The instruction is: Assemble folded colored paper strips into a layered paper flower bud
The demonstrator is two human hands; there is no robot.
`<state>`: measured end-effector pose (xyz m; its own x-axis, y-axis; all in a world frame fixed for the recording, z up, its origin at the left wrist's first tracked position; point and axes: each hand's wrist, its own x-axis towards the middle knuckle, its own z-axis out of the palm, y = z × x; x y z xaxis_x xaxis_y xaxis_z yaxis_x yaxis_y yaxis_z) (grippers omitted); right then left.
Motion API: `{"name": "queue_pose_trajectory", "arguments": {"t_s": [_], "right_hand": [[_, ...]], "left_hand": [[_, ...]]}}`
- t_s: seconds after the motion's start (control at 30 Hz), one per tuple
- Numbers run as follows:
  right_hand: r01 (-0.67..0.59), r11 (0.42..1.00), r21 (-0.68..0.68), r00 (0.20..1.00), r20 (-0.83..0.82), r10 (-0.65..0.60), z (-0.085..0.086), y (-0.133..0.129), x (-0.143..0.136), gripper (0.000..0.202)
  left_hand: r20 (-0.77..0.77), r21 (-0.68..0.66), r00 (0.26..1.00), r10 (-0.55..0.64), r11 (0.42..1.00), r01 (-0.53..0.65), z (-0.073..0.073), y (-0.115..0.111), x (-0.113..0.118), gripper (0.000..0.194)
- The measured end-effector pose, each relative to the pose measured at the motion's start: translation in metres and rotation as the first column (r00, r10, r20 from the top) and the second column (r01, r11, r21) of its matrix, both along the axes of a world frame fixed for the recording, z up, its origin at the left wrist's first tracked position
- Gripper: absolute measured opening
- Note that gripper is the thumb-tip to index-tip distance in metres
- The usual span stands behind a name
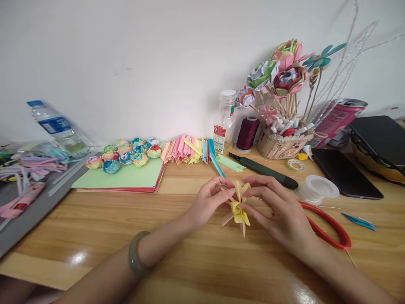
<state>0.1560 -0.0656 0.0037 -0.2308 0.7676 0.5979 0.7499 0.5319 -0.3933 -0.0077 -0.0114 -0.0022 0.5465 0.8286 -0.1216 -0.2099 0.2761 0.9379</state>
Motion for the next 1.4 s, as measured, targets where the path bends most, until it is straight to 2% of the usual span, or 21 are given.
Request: {"name": "queue_pose_trajectory", "arguments": {"t_s": [0.13,0.27,0.43,0.57,0.7,0.9,1.13,1.27,1.4], "right_hand": [[-0.004,0.998,0.055,1.0,0.023,0.003,-0.001,-0.002,-0.002,0.015],[-0.017,1.0,-0.002,0.999,-0.032,0.017,0.004,-0.004,-0.003,0.015],[0.013,1.0,-0.011,0.994,-0.109,-0.014,0.005,-0.003,-0.001,0.009],[0.003,1.0,-0.028,0.991,-0.137,-0.006,0.002,-0.001,0.002,0.013],[-0.027,0.999,-0.041,0.986,-0.167,0.02,0.003,-0.003,0.003,0.027],[-0.049,0.997,0.064,0.991,-0.122,0.057,0.009,-0.01,-0.001,0.025],[-0.069,0.986,0.15,0.996,-0.046,0.076,0.01,-0.012,0.0,0.028],[-0.066,0.978,0.199,0.995,-0.056,0.079,0.009,-0.01,-0.001,0.022],[-0.079,0.967,0.244,0.996,-0.023,0.087,0.008,-0.01,0.0,0.022]], "left_hand": [[-0.08,0.054,0.997,0.013,0.999,-0.009,-0.001,0.0,0.002,0.028],[-0.139,0.206,0.988,0.069,0.978,-0.039,-0.002,-0.002,0.001,0.022],[-0.126,0.313,0.982,0.143,0.945,-0.098,-0.005,-0.006,-0.001,0.02],[-0.08,0.402,0.969,0.235,0.897,-0.185,-0.003,-0.009,-0.002,0.015],[-0.06,0.579,0.96,0.273,0.793,-0.189,0.001,-0.012,-0.002,0.006],[-0.033,0.778,0.962,0.27,0.611,-0.145,0.005,-0.015,-0.004,0.008],[-0.023,0.894,0.96,0.28,0.436,-0.105,0.003,-0.013,-0.007,0.011],[0.118,0.944,0.956,0.27,0.268,-0.193,0.0,-0.01,-0.004,0.01],[0.142,0.957,0.953,0.266,0.21,-0.201,0.001,-0.008,-0.002,0.011]]}}
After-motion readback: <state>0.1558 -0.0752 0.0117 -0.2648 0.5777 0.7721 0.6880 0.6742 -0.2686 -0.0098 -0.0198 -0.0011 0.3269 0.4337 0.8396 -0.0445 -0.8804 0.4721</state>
